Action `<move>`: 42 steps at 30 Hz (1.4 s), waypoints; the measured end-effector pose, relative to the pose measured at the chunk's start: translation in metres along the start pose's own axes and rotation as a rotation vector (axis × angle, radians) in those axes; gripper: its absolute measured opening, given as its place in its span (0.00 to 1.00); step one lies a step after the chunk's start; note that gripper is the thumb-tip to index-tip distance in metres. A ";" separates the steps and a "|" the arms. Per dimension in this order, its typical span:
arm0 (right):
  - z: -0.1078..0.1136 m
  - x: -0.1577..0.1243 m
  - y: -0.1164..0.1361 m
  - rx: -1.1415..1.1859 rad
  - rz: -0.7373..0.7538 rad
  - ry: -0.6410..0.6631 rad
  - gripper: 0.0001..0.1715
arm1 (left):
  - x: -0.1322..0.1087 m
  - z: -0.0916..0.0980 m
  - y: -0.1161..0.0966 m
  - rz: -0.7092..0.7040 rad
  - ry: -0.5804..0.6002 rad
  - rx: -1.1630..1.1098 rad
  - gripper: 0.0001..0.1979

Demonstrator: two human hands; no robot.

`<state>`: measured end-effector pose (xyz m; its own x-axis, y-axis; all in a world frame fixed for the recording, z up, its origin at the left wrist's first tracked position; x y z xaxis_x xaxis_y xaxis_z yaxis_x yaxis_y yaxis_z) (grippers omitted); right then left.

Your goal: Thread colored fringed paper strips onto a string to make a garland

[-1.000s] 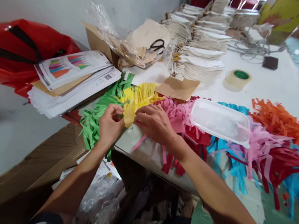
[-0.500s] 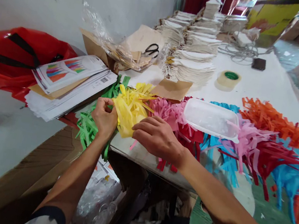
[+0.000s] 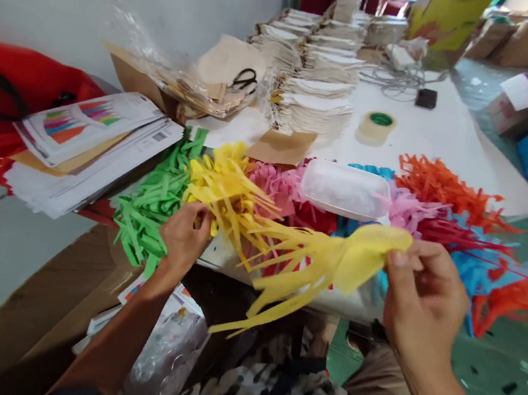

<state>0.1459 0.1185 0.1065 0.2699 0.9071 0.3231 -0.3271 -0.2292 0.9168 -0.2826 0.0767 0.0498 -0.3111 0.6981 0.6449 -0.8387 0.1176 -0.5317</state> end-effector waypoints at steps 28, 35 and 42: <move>0.067 -0.016 0.008 -0.025 0.233 0.237 0.19 | -0.026 -0.102 -0.309 -0.168 0.807 -0.950 0.07; 0.016 -0.011 -0.016 0.231 -0.010 0.888 0.28 | -0.031 -0.123 -0.299 0.473 1.325 -1.327 0.16; 0.025 -0.021 -0.040 0.346 -0.350 0.900 0.25 | -0.041 -0.127 -0.254 0.832 1.387 -1.410 0.15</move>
Point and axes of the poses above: each hand's wrist, its own x-axis towards the middle knuckle, its own z-axis out of the back of the hand, y = z × x, the point moved 9 cm from there along x, towards the middle knuckle, and after that the axes turned 13 degrees about -x, right-handed, at the moved point
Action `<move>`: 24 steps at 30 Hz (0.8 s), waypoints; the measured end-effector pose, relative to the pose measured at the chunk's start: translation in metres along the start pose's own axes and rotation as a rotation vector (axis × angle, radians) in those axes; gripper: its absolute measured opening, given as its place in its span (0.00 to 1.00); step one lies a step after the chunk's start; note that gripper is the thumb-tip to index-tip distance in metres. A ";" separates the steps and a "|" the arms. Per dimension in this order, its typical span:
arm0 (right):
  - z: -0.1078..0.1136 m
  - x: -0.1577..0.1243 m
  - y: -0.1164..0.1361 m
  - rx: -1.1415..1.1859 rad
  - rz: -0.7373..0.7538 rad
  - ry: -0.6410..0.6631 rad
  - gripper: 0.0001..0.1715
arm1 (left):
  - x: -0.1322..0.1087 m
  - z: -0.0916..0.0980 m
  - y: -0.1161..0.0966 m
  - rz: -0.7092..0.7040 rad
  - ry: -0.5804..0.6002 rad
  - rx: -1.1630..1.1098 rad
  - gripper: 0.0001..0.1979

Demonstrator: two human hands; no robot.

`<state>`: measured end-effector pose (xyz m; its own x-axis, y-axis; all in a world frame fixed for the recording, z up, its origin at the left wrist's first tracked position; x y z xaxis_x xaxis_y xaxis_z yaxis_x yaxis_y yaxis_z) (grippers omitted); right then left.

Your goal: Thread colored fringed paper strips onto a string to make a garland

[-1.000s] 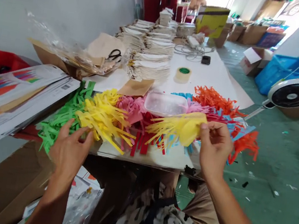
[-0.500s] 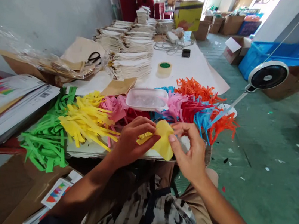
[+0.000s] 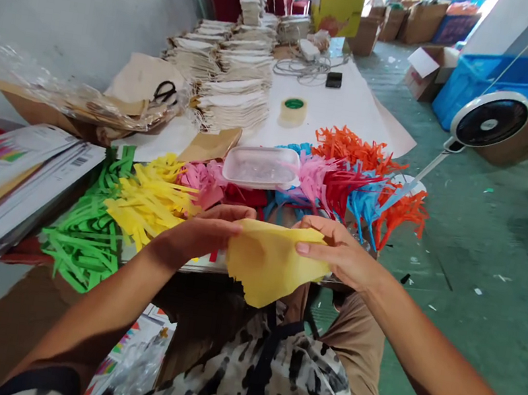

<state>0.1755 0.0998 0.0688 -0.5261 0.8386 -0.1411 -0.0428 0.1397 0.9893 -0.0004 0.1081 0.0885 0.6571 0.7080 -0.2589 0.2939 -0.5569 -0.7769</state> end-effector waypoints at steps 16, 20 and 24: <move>0.056 0.000 0.023 -0.690 0.151 -0.224 0.26 | -0.008 0.036 0.057 0.441 0.222 0.116 0.32; 0.045 0.006 -0.007 -0.907 0.180 -0.241 0.24 | -0.019 0.085 -0.002 0.306 -0.048 0.672 0.30; 0.020 0.016 -0.035 -1.138 0.226 -0.216 0.20 | -0.046 0.076 -0.057 -0.178 -0.560 1.458 0.32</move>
Point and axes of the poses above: each hand's wrist, its own x-axis towards the middle knuckle, its own z-axis out of the back of the hand, y = z × x, the point moved 9 cm from there along x, towards the middle knuckle, and after that the axes turned 13 degrees about -x, right-handed, at the moved point
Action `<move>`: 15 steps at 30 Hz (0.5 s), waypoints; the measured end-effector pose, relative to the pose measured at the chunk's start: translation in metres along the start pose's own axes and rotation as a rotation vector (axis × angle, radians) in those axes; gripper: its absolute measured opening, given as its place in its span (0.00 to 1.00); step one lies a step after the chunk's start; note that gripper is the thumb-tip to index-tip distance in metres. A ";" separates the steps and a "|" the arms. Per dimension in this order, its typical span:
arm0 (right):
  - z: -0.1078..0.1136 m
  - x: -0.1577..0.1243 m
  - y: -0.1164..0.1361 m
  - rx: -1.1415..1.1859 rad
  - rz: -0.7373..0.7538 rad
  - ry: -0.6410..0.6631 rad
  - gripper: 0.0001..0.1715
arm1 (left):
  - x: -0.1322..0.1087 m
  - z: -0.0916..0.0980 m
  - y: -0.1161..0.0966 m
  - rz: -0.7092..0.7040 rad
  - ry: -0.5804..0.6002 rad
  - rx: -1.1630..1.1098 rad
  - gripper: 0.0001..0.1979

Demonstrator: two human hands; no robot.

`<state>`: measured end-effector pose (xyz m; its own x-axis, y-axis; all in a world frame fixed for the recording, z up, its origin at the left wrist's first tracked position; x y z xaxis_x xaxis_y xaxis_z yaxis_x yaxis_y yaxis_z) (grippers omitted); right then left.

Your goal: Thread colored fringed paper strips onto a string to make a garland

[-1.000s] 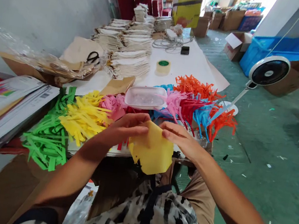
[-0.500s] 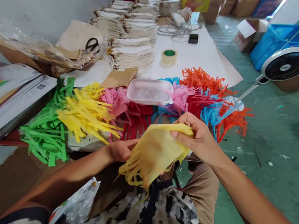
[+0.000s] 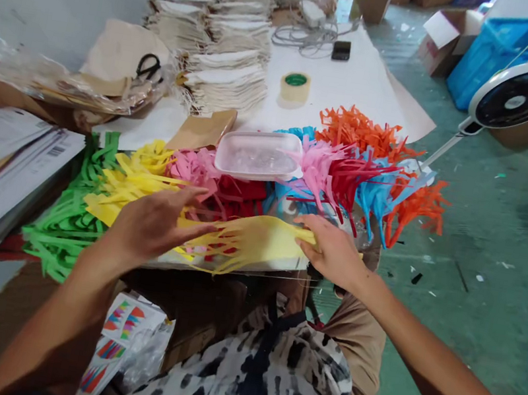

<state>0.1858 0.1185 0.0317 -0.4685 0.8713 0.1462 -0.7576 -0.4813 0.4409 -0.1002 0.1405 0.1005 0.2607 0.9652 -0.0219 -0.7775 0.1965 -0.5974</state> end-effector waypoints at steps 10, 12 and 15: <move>0.004 -0.008 0.005 -0.153 -0.001 0.059 0.32 | -0.057 -0.143 -0.072 -0.546 -0.099 0.055 0.30; 0.000 -0.014 0.006 -0.234 0.001 0.136 0.47 | -0.058 -0.145 -0.068 -0.564 -0.106 0.018 0.28; -0.007 -0.022 0.006 -0.332 -0.017 0.212 0.56 | -0.063 -0.141 -0.065 -0.607 -0.126 0.022 0.26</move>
Point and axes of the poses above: each hand's wrist, its own x-axis towards the middle knuckle, its own z-axis out of the back of the hand, y = z × x, the point moved 9 cm from there along x, towards the middle knuckle, and after that the axes turned 13 degrees about -x, right-handed, at the moved point
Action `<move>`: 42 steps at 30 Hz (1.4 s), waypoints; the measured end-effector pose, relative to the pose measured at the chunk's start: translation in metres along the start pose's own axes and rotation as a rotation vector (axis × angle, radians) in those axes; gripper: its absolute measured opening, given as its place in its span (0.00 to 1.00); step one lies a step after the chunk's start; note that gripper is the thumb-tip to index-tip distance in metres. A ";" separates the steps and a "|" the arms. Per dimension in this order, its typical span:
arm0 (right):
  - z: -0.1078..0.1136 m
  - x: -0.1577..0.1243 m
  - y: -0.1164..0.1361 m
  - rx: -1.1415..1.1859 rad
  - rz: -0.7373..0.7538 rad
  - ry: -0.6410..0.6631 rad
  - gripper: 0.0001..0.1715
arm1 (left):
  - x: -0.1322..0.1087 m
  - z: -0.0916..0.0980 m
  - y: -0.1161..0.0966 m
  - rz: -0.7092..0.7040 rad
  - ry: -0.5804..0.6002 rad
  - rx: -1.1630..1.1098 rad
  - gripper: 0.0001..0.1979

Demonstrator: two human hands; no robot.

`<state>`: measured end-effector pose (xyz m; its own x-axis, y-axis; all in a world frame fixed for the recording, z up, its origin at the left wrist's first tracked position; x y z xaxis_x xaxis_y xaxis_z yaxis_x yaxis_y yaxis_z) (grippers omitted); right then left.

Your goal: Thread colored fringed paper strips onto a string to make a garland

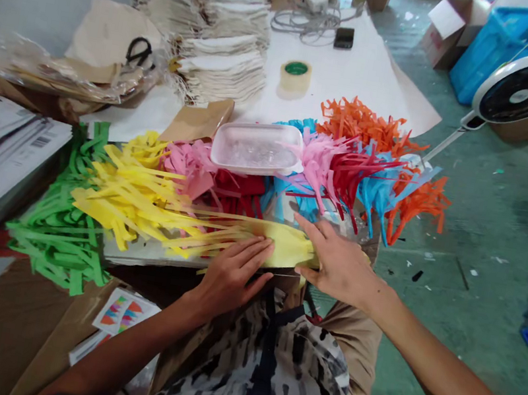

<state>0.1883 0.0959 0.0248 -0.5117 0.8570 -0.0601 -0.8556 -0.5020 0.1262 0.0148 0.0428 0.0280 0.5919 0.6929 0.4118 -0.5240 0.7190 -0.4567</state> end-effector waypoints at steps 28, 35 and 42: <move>0.004 -0.009 0.030 0.187 0.246 -0.163 0.19 | 0.004 0.017 0.013 0.167 0.000 -0.183 0.06; 0.007 0.003 0.003 0.503 -0.045 -0.147 0.14 | 0.010 0.029 0.052 0.498 -0.011 -0.266 0.03; -0.002 0.002 0.003 0.263 -0.159 -0.280 0.15 | 0.011 0.027 0.071 0.633 0.032 -0.094 0.08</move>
<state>0.1846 0.0959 0.0229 -0.3029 0.9382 0.1676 -0.8546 -0.3452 0.3879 -0.0321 0.1027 0.0217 0.2048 0.9787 0.0165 -0.7227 0.1626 -0.6718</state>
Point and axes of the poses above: each hand's wrist, its own x-axis towards the middle knuckle, its own z-axis out of the back of the hand, y = z × x, the point moved 9 cm from there along x, towards the middle knuckle, and after that the axes turned 13 degrees about -x, right-handed, at the moved point
